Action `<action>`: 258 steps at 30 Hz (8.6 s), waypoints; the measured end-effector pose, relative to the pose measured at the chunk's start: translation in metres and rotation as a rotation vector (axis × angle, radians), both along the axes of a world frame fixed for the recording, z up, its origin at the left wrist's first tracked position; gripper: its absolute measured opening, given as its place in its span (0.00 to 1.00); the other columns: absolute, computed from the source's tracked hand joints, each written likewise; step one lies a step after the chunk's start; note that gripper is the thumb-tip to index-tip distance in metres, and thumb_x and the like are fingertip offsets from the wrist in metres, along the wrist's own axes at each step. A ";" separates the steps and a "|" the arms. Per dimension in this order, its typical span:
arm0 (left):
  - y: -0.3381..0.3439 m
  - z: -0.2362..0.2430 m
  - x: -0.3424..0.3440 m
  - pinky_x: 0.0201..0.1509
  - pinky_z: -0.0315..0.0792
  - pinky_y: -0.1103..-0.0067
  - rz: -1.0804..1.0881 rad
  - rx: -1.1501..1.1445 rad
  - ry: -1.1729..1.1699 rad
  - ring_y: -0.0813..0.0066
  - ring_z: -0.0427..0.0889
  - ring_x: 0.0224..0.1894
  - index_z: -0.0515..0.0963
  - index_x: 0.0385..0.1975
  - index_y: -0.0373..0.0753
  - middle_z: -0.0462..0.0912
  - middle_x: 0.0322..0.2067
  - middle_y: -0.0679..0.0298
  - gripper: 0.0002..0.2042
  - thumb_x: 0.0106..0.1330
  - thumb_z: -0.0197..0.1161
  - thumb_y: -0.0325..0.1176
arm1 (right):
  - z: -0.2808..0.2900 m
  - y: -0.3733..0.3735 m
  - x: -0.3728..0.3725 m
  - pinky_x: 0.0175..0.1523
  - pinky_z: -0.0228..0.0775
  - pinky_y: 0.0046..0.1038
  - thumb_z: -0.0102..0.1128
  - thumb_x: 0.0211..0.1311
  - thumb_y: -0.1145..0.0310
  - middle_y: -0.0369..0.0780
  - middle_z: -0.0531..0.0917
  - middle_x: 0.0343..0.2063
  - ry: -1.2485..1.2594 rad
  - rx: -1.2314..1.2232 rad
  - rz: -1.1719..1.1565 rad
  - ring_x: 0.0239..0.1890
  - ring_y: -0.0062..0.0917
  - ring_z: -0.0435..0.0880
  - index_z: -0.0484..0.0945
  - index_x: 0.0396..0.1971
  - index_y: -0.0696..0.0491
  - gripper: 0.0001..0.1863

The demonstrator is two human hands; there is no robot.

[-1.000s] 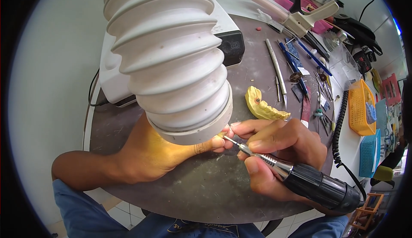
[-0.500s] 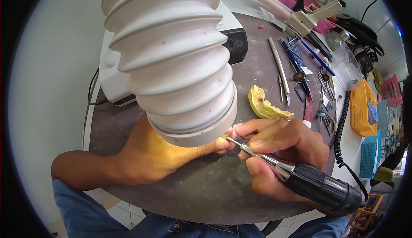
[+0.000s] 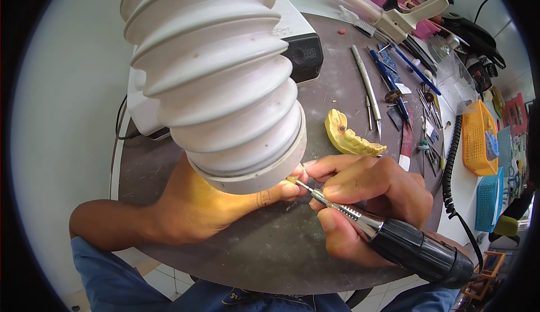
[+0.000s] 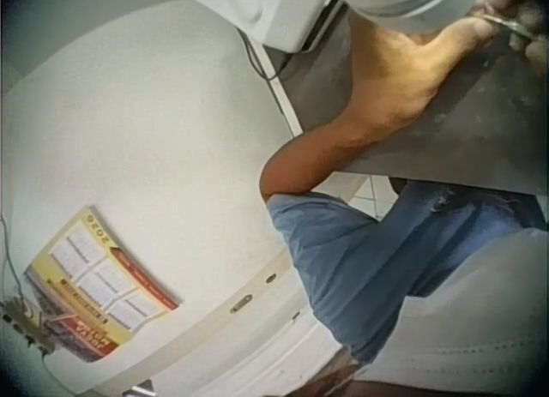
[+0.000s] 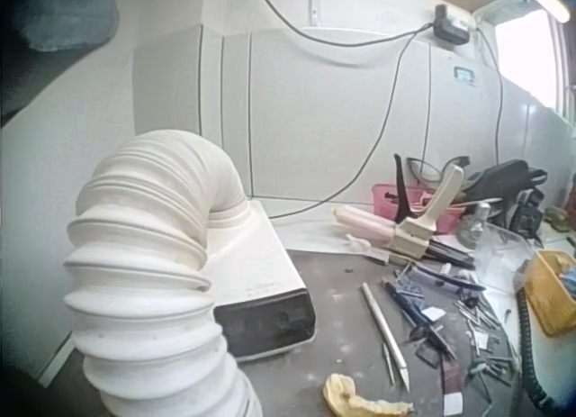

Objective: Polishing and shaping a dental prosthetic model using a dental handpiece and various burrs.

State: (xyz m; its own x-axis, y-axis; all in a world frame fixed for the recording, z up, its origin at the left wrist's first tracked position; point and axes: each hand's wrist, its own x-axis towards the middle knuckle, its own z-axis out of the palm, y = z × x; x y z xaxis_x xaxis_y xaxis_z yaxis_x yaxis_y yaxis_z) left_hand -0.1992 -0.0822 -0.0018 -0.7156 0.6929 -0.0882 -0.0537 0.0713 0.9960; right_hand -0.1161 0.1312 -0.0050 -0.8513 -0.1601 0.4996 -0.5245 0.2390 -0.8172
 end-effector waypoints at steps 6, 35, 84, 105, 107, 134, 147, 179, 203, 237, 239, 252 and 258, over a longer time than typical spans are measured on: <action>0.002 0.000 -0.004 0.50 0.77 0.80 -0.055 0.026 0.061 0.79 0.84 0.44 0.84 0.42 0.36 0.88 0.39 0.65 0.10 0.64 0.71 0.32 | 0.005 0.005 -0.001 0.50 0.82 0.38 0.68 0.56 0.77 0.53 0.84 0.35 0.037 0.085 0.020 0.45 0.43 0.88 0.74 0.39 0.60 0.13; -0.001 0.002 -0.006 0.52 0.77 0.75 -0.174 -0.015 0.132 0.68 0.81 0.47 0.74 0.45 0.36 0.78 0.42 0.54 0.12 0.65 0.62 0.16 | 0.008 -0.002 0.002 0.48 0.81 0.34 0.68 0.54 0.77 0.47 0.84 0.28 -0.038 -0.012 -0.056 0.44 0.43 0.88 0.76 0.35 0.61 0.11; -0.004 0.004 -0.009 0.50 0.79 0.75 -0.211 -0.041 0.088 0.69 0.83 0.45 0.72 0.43 0.35 0.80 0.41 0.53 0.09 0.67 0.62 0.18 | 0.010 -0.002 0.002 0.46 0.82 0.33 0.68 0.55 0.79 0.46 0.84 0.27 -0.095 -0.032 -0.026 0.43 0.40 0.88 0.76 0.36 0.61 0.11; -0.001 0.006 -0.007 0.51 0.79 0.75 -0.212 -0.030 0.054 0.70 0.83 0.45 0.72 0.43 0.35 0.80 0.41 0.53 0.09 0.67 0.63 0.19 | 0.012 -0.001 0.004 0.47 0.81 0.33 0.68 0.56 0.79 0.44 0.84 0.27 -0.101 -0.008 -0.030 0.44 0.40 0.88 0.75 0.36 0.60 0.11; -0.001 0.006 -0.007 0.51 0.79 0.75 -0.205 -0.034 0.055 0.70 0.83 0.45 0.72 0.42 0.35 0.80 0.41 0.54 0.09 0.67 0.63 0.19 | 0.013 0.000 0.004 0.47 0.81 0.33 0.68 0.56 0.79 0.44 0.84 0.27 -0.105 -0.005 -0.033 0.44 0.39 0.88 0.75 0.36 0.60 0.11; 0.000 0.014 -0.006 0.48 0.80 0.74 -0.170 -0.044 -0.045 0.69 0.84 0.42 0.72 0.42 0.35 0.81 0.39 0.51 0.10 0.66 0.62 0.17 | 0.001 0.002 -0.006 0.38 0.84 0.35 0.71 0.51 0.75 0.44 0.82 0.25 0.150 0.063 -0.037 0.32 0.39 0.89 0.77 0.34 0.61 0.13; 0.000 0.015 -0.006 0.49 0.80 0.75 -0.150 -0.066 -0.083 0.69 0.84 0.43 0.72 0.43 0.34 0.81 0.40 0.50 0.09 0.67 0.61 0.17 | 0.004 0.006 -0.005 0.42 0.84 0.34 0.67 0.56 0.74 0.51 0.83 0.28 0.143 0.052 0.012 0.36 0.40 0.90 0.74 0.38 0.61 0.13; 0.001 0.013 -0.007 0.47 0.79 0.78 -0.180 -0.060 0.049 0.72 0.83 0.41 0.73 0.42 0.33 0.80 0.39 0.52 0.08 0.66 0.62 0.17 | 0.002 0.000 -0.008 0.39 0.84 0.33 0.70 0.49 0.76 0.42 0.83 0.25 0.146 0.061 -0.049 0.33 0.38 0.90 0.77 0.33 0.60 0.12; -0.003 0.013 -0.007 0.47 0.80 0.77 -0.160 -0.093 -0.003 0.70 0.84 0.40 0.72 0.42 0.33 0.80 0.40 0.50 0.08 0.67 0.60 0.17 | 0.000 -0.001 -0.009 0.40 0.84 0.33 0.69 0.51 0.76 0.44 0.83 0.26 0.130 0.048 -0.021 0.33 0.38 0.89 0.76 0.35 0.61 0.12; 0.001 0.018 -0.006 0.51 0.79 0.77 -0.213 -0.084 -0.113 0.72 0.84 0.45 0.71 0.46 0.31 0.82 0.41 0.53 0.07 0.71 0.58 0.19 | 0.004 0.002 -0.002 0.41 0.83 0.30 0.69 0.53 0.76 0.46 0.84 0.25 0.038 0.025 -0.034 0.35 0.37 0.90 0.76 0.34 0.62 0.11; 0.002 0.017 -0.007 0.51 0.79 0.77 -0.216 -0.077 -0.100 0.71 0.85 0.45 0.71 0.46 0.31 0.82 0.41 0.53 0.07 0.71 0.58 0.19 | 0.005 0.001 -0.002 0.41 0.83 0.30 0.69 0.52 0.76 0.47 0.85 0.26 0.036 0.012 -0.043 0.36 0.37 0.90 0.76 0.33 0.62 0.11; 0.009 0.013 -0.012 0.52 0.80 0.77 -0.271 -0.025 -0.116 0.71 0.85 0.45 0.71 0.45 0.31 0.82 0.41 0.53 0.07 0.70 0.58 0.19 | 0.010 0.006 0.004 0.41 0.83 0.30 0.68 0.52 0.79 0.47 0.84 0.26 -0.004 0.000 -0.056 0.37 0.39 0.90 0.76 0.34 0.63 0.11; 0.003 0.011 -0.012 0.53 0.79 0.77 -0.245 -0.069 -0.077 0.71 0.84 0.47 0.71 0.45 0.31 0.81 0.43 0.53 0.08 0.69 0.59 0.18 | 0.002 0.009 -0.004 0.42 0.84 0.33 0.69 0.53 0.75 0.47 0.83 0.25 0.076 0.036 0.011 0.34 0.40 0.90 0.76 0.35 0.62 0.12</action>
State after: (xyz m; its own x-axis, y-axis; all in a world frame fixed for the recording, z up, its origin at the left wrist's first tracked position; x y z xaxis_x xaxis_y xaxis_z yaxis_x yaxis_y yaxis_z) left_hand -0.2112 -0.0794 0.0088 -0.5164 0.8353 -0.1889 -0.1017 0.1592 0.9820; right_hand -0.1197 0.1397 -0.0026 -0.8095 -0.1880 0.5561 -0.5871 0.2614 -0.7662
